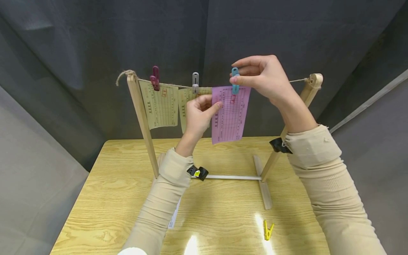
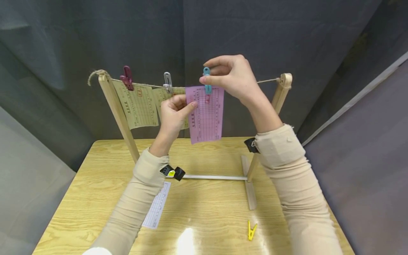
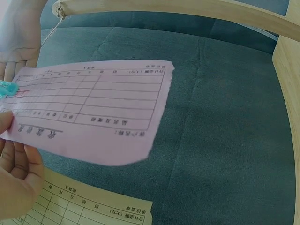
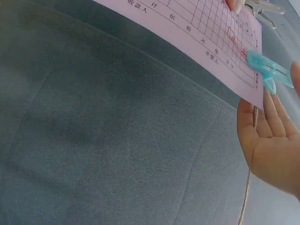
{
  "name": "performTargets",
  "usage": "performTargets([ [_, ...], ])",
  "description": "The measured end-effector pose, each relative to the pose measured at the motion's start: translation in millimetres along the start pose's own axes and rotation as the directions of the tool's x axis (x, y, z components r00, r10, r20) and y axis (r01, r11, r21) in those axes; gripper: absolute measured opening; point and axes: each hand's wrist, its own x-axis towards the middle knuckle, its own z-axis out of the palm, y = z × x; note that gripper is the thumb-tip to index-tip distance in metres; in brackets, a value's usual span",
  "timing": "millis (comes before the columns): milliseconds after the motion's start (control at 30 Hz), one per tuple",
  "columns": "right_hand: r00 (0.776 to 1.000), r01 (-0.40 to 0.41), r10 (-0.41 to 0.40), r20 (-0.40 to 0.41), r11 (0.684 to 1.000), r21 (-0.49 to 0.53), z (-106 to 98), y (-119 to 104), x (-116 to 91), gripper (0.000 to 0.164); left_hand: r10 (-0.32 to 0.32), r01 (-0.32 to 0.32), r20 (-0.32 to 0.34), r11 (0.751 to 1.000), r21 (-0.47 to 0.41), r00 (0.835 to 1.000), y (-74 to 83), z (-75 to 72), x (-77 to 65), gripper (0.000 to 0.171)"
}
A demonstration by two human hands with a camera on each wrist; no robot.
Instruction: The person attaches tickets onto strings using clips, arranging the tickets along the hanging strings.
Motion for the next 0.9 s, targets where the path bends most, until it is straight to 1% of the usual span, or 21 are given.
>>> performTargets([
  [67,1.0,0.001,-0.001,0.008,1.0,-0.008,0,0,0,0.031,-0.003,0.003,-0.001,1.0,-0.001,1.0,0.1,-0.1,-0.3,0.017],
  [200,1.0,-0.008,0.009,0.025,1.0,-0.027,-2,-1,-1,0.029,-0.005,0.005,0.001,1.0,0.005,1.0,0.2,-0.8,-1.1,0.017],
  [467,0.999,-0.018,0.021,0.029,0.996,-0.091,-5,-2,-2,0.039,-0.005,0.005,0.003,1.0,0.005,1.0,-2.0,-2.9,-1.9,0.017],
  [733,1.0,0.011,-0.009,0.02,0.996,-0.094,-7,-1,-4,0.044,-0.03,0.03,0.001,1.0,0.005,1.0,-5.7,-3.8,-1.2,0.017],
  [900,0.999,0.03,-0.031,-0.016,0.997,-0.073,-10,0,-7,0.046,-0.031,0.031,-0.007,0.999,-0.013,0.999,-5.6,-3.8,-1.7,0.017],
])
